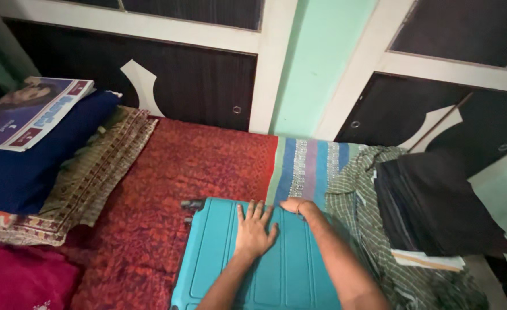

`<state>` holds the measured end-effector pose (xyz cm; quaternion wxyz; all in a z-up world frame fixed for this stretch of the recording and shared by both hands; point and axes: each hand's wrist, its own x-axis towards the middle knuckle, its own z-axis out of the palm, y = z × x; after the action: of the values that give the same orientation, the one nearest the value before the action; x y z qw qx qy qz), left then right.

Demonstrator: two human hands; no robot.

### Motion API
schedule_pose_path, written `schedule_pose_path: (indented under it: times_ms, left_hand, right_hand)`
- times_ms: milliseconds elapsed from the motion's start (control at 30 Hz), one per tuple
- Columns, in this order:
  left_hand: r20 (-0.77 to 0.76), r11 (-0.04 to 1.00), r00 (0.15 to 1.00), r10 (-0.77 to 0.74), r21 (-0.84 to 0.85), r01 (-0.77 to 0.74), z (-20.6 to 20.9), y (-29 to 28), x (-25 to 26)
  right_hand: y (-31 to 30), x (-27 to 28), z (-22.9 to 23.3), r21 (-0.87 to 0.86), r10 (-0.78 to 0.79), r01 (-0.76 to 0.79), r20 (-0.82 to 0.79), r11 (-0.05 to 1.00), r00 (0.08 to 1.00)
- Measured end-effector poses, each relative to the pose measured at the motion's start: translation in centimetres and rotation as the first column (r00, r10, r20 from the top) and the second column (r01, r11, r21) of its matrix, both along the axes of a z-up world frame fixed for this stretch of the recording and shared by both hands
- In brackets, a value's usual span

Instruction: The person carries a blue suitcase into a bedroom, places it onto a bed, opens it, and places folded garments inside the suitcase.

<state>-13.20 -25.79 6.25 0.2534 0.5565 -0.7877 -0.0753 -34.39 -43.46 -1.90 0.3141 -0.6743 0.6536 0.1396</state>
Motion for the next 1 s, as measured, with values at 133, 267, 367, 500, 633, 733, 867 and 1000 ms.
schedule_pose_path:
  times_ms: [133, 267, 367, 500, 633, 733, 867, 1000]
  left_hand:
    - [-0.017, 1.000, 1.000, -0.004, -0.031, 0.004, 0.1, 0.3, 0.1]
    - [-0.019, 1.000, 1.000, 0.001, -0.015, -0.002, 0.5, 0.1, -0.2]
    - [-0.009, 1.000, 1.000, -0.005, 0.005, 0.005, 0.8, 0.2, -0.2]
    - [-0.017, 0.998, 1.000, -0.008, -0.056, 0.007, 0.9, 0.5, 0.0]
    - [0.020, 0.998, 1.000, -0.012, -0.057, 0.014, 0.7, 0.6, 0.1]
    - [0.051, 0.996, 0.999, -0.014, -0.086, 0.018, 0.6, 0.8, -0.1]
    - [0.077, 0.995, 0.997, -0.006, -0.097, 0.014, 0.3, 0.8, -0.2]
    - [0.084, 0.997, 0.996, -0.009, -0.074, 0.016, 0.2, 0.7, -0.2]
  right_hand:
    - [-1.3, 0.0, -0.4, 0.168, 0.050, -0.044, -0.029, 0.985, 0.998]
    - [-2.2, -0.4, -1.1, 0.228, 0.070, -0.064, -0.019, 0.972, 0.997]
    - [-2.0, -0.9, -1.9, 0.260, 0.079, -0.080, 0.013, 0.962, 0.997]
    - [-2.3, -1.0, -2.4, 0.273, 0.101, -0.123, 0.092, 0.954, 0.991]
    - [-2.4, -0.1, -2.9, 0.256, 0.127, -0.188, 0.238, 0.948, 0.963]
    - [-2.5, 0.8, -3.3, 0.254, 0.044, -0.125, 0.303, 0.959, 0.952]
    - [-3.0, 3.6, -4.2, 0.282, -0.010, -0.162, 0.523, 0.946, 0.852]
    - [-3.3, 6.0, -4.1, 0.275, -0.017, -0.096, 0.382, 0.957, 0.924]
